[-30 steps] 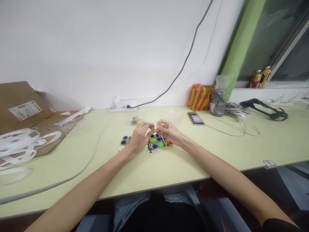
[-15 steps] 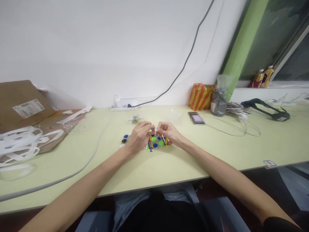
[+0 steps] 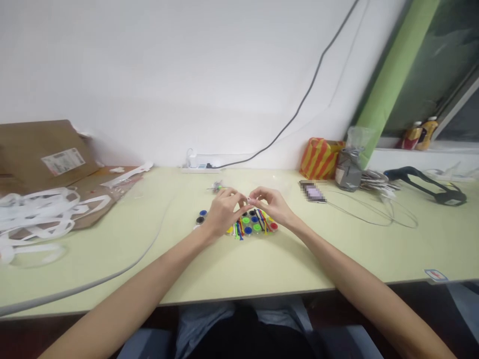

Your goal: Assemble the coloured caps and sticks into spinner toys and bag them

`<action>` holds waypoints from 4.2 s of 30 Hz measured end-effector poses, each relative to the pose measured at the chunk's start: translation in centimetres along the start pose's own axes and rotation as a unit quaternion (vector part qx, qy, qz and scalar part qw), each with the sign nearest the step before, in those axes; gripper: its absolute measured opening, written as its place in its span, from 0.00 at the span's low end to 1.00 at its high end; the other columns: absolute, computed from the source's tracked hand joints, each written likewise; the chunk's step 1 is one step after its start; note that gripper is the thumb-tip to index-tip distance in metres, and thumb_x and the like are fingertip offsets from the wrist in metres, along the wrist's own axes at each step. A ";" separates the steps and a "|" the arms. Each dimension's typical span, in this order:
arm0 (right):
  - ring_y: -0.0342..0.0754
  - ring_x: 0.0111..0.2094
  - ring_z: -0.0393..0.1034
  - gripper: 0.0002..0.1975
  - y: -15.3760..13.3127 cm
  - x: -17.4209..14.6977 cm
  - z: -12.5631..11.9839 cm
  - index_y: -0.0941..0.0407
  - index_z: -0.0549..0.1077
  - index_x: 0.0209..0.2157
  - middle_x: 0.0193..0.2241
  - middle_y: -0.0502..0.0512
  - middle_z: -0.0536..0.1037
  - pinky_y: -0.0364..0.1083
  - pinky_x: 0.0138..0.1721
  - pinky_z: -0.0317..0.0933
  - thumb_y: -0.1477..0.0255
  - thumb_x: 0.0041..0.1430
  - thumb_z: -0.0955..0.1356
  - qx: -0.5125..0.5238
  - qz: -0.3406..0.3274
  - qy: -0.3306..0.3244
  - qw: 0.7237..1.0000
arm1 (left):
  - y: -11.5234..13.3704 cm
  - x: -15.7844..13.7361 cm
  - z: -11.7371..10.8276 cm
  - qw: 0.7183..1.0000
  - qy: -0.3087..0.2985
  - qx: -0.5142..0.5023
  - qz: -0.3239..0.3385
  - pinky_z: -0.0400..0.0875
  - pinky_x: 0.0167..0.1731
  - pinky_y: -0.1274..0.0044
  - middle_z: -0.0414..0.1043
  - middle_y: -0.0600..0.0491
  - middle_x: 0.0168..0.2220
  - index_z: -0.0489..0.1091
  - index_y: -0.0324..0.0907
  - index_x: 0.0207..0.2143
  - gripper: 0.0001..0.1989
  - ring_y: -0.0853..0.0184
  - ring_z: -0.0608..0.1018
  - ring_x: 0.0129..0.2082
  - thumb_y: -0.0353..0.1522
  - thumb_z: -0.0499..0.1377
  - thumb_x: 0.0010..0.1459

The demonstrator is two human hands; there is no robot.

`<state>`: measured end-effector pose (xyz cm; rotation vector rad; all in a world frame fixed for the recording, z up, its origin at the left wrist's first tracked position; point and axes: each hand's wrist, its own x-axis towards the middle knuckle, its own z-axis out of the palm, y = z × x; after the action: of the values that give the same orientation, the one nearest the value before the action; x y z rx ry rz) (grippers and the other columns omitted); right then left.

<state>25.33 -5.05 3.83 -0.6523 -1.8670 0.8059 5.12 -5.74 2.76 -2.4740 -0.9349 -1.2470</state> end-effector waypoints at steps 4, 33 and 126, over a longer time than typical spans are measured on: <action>0.47 0.36 0.73 0.12 2.7 2.7 -1.0 0.58 0.75 0.35 0.33 0.55 0.80 0.46 0.39 0.64 0.62 0.61 0.70 -0.076 0.001 -0.031 0.997 | -0.5 -0.3 0.1 0.997 -0.055 0.013 -0.049 0.67 0.47 0.66 0.75 0.53 0.34 0.70 0.43 0.48 0.10 0.60 0.75 0.43 0.35 0.58 0.67; 0.42 0.22 0.66 0.03 2.3 -0.2 -7.4 0.59 0.76 0.29 0.25 0.52 0.77 0.42 0.25 0.56 0.74 0.53 0.70 -0.234 0.195 -0.245 0.920 | -0.3 -0.2 0.4 0.995 -0.040 -0.025 -0.089 0.66 0.55 0.64 0.70 0.53 0.35 0.56 0.41 0.63 0.25 0.60 0.74 0.47 0.26 0.52 0.64; 0.42 0.26 0.66 0.10 1.5 -0.5 -4.8 0.60 0.82 0.34 0.26 0.51 0.79 0.40 0.29 0.58 0.79 0.50 0.69 -0.246 0.130 -0.253 0.927 | 1.7 0.3 0.5 0.990 -0.125 -0.057 -0.026 0.66 0.38 0.72 0.71 0.54 0.31 0.66 0.43 0.39 0.05 0.65 0.73 0.33 0.35 0.58 0.64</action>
<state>30.10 -3.28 3.96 -1.1015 -2.5317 0.7151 6.60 -6.72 2.84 -2.7603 -1.0202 -1.0477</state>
